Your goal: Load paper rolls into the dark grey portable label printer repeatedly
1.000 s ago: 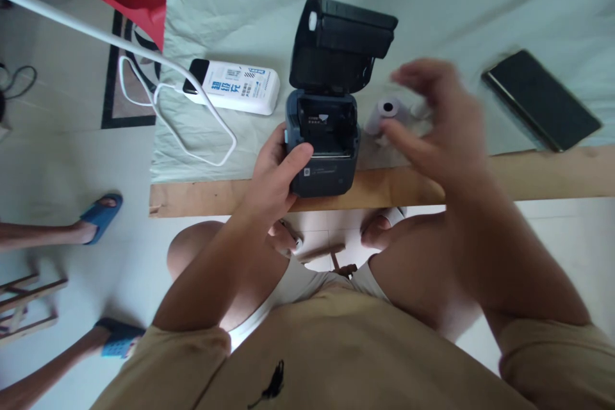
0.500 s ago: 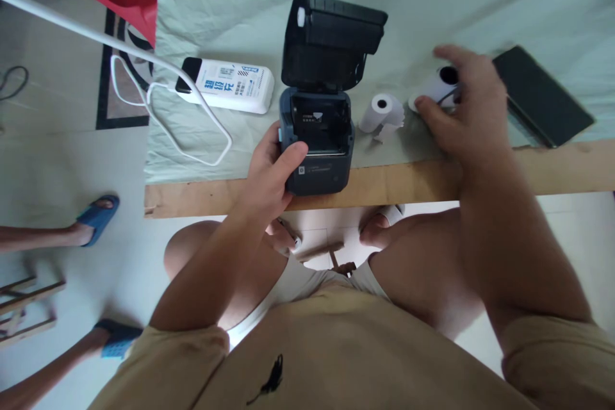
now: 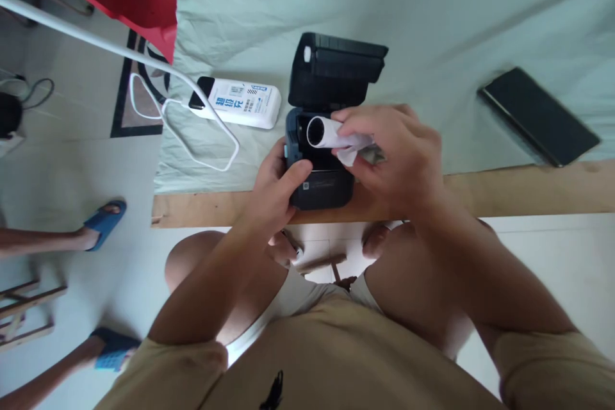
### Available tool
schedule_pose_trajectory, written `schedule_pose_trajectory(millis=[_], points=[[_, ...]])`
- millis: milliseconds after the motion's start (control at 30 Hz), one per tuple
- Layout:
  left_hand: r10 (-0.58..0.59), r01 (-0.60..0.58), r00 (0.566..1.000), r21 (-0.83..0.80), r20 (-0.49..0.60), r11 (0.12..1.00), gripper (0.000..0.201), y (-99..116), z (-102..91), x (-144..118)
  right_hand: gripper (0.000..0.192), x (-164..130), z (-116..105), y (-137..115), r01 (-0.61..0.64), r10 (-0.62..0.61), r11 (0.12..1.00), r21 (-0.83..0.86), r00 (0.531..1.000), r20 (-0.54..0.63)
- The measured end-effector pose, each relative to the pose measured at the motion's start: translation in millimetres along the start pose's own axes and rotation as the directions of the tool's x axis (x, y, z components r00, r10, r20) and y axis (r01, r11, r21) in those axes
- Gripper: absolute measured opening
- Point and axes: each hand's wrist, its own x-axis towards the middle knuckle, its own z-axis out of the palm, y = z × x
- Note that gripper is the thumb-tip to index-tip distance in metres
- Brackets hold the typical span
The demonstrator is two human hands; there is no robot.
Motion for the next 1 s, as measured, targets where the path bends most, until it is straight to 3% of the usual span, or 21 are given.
schedule_pose_trajectory(millis=[67, 133, 333, 467, 667, 933, 1000], points=[[0.003, -0.003, 1.0, -0.005, 0.011, 1.0, 0.053, 0.6, -0.7, -0.6, 0.032, 2.7, 0.9, 0.2, -0.039, 0.047, 0.997, -0.065, 0.991, 0.127], [-0.005, 0.005, 1.0, -0.001, 0.018, 1.0, 0.052, 0.9, -1.3, -1.0, 0.032, 3.8, 2.0, 0.7, -0.02, 0.03, 0.998, -0.068, 0.987, 0.155], [0.003, -0.003, 1.0, 0.011, 0.016, 1.0, 0.052, 0.3, -1.7, -1.9, 0.027, -1.3, 6.2, 3.3, 0.076, -0.077, 0.996, -0.039, 0.997, -0.011], [-0.01, 0.01, 1.0, 0.008, -0.003, 1.0, 0.05, 0.1, -1.1, -2.2, 0.02, -6.0, 3.5, 0.3, 0.203, -0.187, 0.976, 0.075, 0.966, -0.18], [0.025, -0.025, 1.0, -0.003, 0.017, 1.0, 0.053, -0.6, -1.5, -1.1, 0.012, -10.2, 1.5, -3.2, 0.225, -0.223, 0.974, 0.032, 0.973, -0.056], [0.081, -0.081, 0.997, 0.069, -0.005, 0.994, 0.063, -6.7, -5.7, 0.8, 0.014, -11.7, -2.0, 0.4, 0.278, -0.279, 0.944, 0.179, 0.96, -0.02], [0.084, -0.084, 0.996, 0.091, 0.004, 0.992, 0.064, -8.2, -7.3, 0.8, 0.013, -11.8, -3.3, 1.0, 0.279, -0.269, 0.933, 0.229, 0.96, -0.072]])
